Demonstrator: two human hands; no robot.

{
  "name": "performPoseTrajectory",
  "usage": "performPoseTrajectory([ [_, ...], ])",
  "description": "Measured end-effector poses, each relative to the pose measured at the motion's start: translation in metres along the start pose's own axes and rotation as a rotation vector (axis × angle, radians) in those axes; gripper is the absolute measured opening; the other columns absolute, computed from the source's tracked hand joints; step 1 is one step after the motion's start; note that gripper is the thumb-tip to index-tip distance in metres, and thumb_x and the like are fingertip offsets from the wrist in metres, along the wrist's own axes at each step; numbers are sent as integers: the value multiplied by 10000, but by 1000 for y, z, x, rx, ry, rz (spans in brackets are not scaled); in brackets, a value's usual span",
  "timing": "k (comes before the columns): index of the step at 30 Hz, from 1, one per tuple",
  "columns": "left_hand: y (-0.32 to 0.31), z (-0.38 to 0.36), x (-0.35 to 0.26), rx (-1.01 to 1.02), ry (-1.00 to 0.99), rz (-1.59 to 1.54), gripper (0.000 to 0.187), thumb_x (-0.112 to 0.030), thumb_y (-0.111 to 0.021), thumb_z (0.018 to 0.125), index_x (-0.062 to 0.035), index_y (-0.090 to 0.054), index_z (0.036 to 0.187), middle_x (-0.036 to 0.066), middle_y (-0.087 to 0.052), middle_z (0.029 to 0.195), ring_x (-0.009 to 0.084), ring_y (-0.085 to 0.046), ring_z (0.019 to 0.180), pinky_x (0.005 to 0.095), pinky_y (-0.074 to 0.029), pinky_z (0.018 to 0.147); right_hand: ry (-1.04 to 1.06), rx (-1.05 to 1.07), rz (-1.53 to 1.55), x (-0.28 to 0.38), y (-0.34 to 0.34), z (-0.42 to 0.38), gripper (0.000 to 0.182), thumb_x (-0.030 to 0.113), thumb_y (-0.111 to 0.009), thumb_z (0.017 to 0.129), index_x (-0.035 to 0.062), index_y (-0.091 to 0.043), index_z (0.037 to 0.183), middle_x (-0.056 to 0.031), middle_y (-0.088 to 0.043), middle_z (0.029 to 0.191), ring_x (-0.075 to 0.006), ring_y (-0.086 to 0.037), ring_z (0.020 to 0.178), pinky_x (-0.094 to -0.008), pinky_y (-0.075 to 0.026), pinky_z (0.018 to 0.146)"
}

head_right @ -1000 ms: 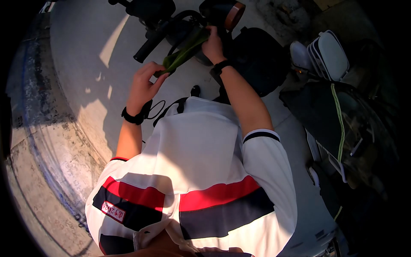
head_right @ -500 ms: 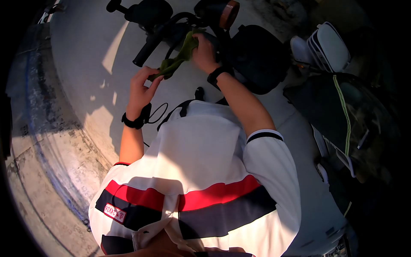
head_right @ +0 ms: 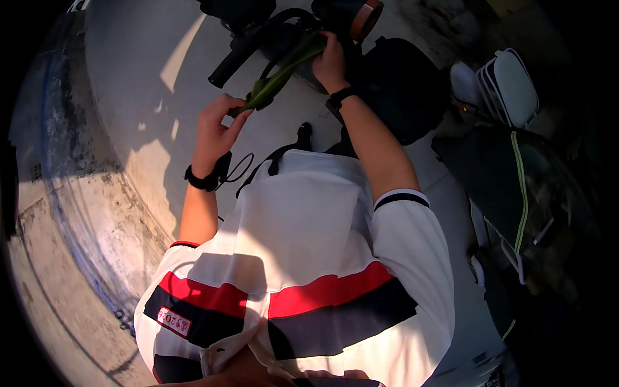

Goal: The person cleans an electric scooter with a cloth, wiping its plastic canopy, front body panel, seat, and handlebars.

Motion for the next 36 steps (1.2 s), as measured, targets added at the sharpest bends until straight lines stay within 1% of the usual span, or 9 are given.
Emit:
performPoseTrajectory([
  [6,-4,4,3,9,5,13,126,2,-729,820,12,-641,909,123,-624,796,237,-627,698,302,-489,642,-168,17,-89,-2,-6,3,493,-23,-648,799,87,-481,1249,-239,-612,1108,-463,-584,1016,-500,-492,822],
  [9,-7,7,5,-29,6,-30,117,8,-720,826,15,-639,910,122,-633,805,232,-630,701,299,-490,643,-201,1,-101,10,-3,0,502,-52,-591,815,124,-466,1269,-260,-660,1035,-478,-610,995,-505,-501,791],
  [13,-3,10,13,-75,1,-47,107,16,-706,835,18,-636,917,117,-638,808,222,-634,706,291,-492,653,-125,-40,-17,29,2,-4,450,-48,-547,819,113,-537,1240,-241,-662,1054,-476,-601,1014,-491,-495,820],
  [16,2,14,19,-75,-12,-34,127,30,-709,823,4,-635,922,119,-641,826,249,-629,710,306,-494,646,-141,-14,103,36,6,-7,468,-78,-564,762,86,-561,1201,-245,-644,1043,-464,-604,991,-495,-495,822],
  [19,8,21,11,-103,-44,10,103,16,-696,846,11,-637,930,102,-642,813,212,-642,717,277,-494,669,81,59,42,46,16,-13,451,-70,-568,759,79,-570,1184,-221,-645,1076,-446,-600,1023,-483,-492,844],
  [22,15,25,13,-132,-18,-39,115,19,-699,848,-2,-635,941,100,-644,831,205,-637,741,290,-495,673,175,-57,81,50,29,-15,391,-50,-593,763,60,-579,1137,-199,-640,1053,-425,-604,1005,-465,-495,845],
  [28,32,35,19,-262,-43,43,74,-14,-676,887,-8,-643,952,96,-648,832,202,-620,733,281,-480,697,114,-309,66,50,75,3,313,-21,-633,777,39,-575,1078,-168,-615,1032,-398,-606,958,-449,-499,827],
  [32,41,40,39,-353,-25,46,72,-37,-676,895,-3,-646,950,103,-646,818,204,-608,721,286,-471,680,119,-246,67,58,78,36,259,-7,-610,853,56,-576,1102,-178,-617,1100,-391,-610,985,-432,-502,823],
  [36,46,40,54,-383,5,72,98,-44,-669,914,25,-639,977,89,-652,850,154,-618,769,263,-492,716,-119,30,-31,47,54,69,249,120,-580,926,69,-582,1169,-147,-669,804,-367,-666,773,-440,-533,718],
])
Point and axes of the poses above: each hand's wrist, its own z-axis towards the middle knuckle, its own y-axis out of the back of the hand, x = y × z, the point moved 5 cm from there along z, towards the middle knuckle
